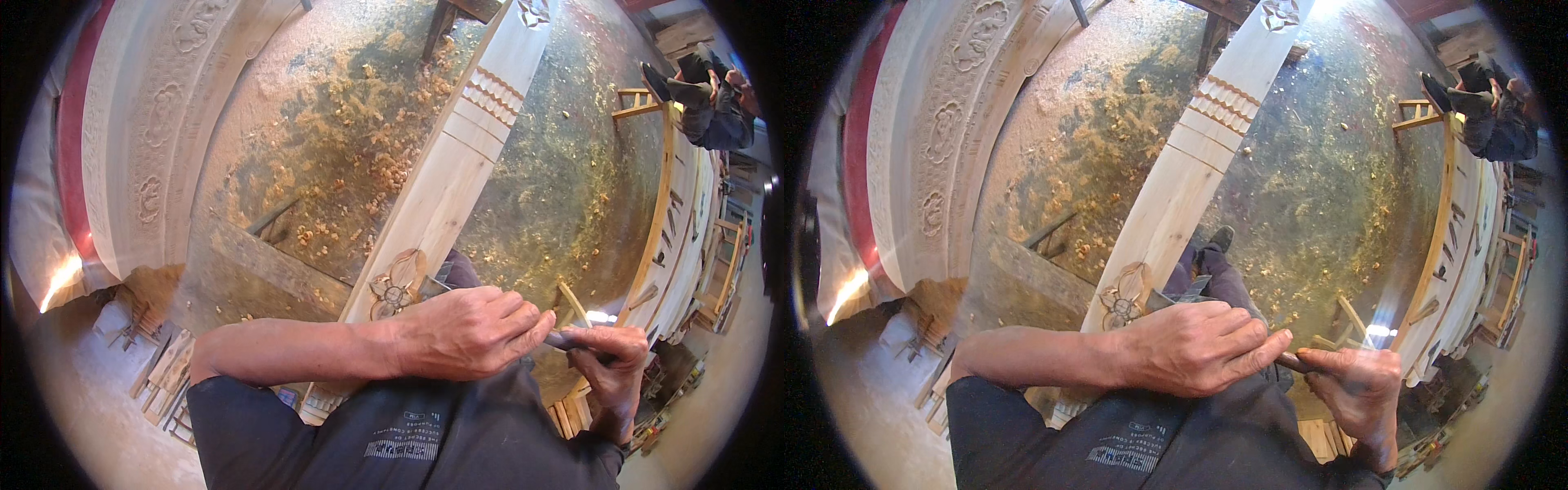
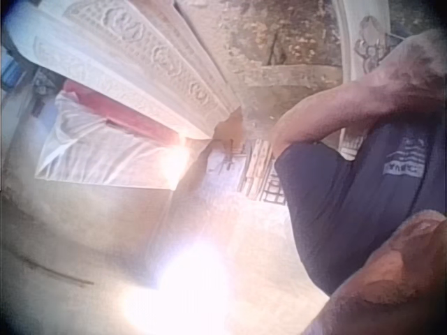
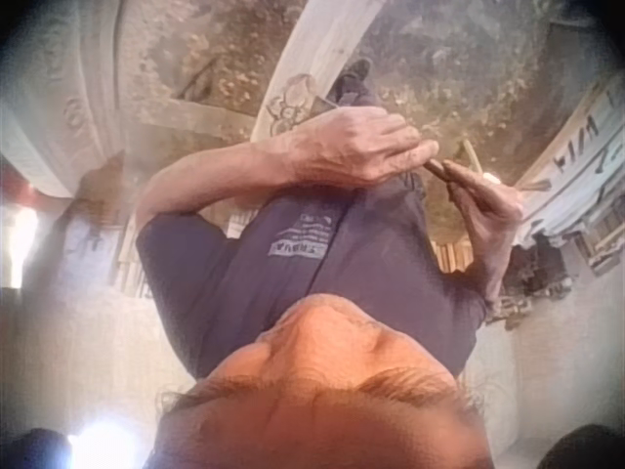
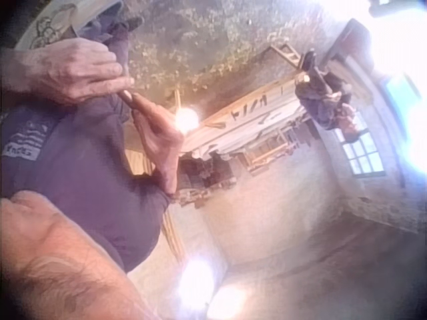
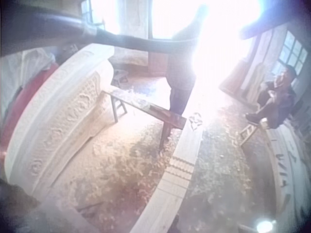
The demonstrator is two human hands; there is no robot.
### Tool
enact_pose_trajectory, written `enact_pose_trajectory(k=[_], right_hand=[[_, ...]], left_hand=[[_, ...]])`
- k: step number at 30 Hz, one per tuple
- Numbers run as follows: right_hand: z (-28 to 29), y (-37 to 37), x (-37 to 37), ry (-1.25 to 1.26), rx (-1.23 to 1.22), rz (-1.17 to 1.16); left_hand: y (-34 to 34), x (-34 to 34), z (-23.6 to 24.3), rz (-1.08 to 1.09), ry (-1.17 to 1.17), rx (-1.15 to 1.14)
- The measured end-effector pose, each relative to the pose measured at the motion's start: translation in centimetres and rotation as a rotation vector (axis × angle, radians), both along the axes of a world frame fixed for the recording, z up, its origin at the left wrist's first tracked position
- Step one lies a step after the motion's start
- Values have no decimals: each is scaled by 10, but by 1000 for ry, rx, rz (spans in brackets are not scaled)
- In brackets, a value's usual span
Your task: The person carves decorative patterns into a long wooden board using a chisel and a wooden mallet.
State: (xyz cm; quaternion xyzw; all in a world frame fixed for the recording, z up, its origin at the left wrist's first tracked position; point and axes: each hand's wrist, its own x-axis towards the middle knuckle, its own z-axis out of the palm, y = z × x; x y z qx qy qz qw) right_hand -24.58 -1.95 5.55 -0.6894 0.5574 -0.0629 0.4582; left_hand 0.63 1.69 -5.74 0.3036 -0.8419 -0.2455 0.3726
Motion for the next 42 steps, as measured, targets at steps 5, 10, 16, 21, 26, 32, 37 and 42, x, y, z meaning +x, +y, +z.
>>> enact_pose_trajectory(k=[5, 10, 16, 21, 26, 32, 37, 42], right_hand=[[5, -2, -1, 46, 44, 61], [0, 3, 5, 17, 119, -23], [-9, 11, 10, -26, 4, -22], [-3, 10, -3, 7, -98, 201], [-5, 17, -9, -92, -128, 149], [-1, 7, -19, -14, -47, 68], [-2, -5, -14, -43, -22, 75], [-2, -13, -9, -22, -13, 88]], left_hand=[[-1, 3, 4, -16, -12, 31], [2, 1, 2, -17, -10, 31], [-1, 4, 5, -28, -29, 23], [3, 7, 7, -19, -99, -126], [10, 5, 8, 50, -87, -297], [5, 3, 4, 48, -116, -201], [1, 5, 6, 7, -147, -103], [0, 3, 3, 47, -97, -52]])
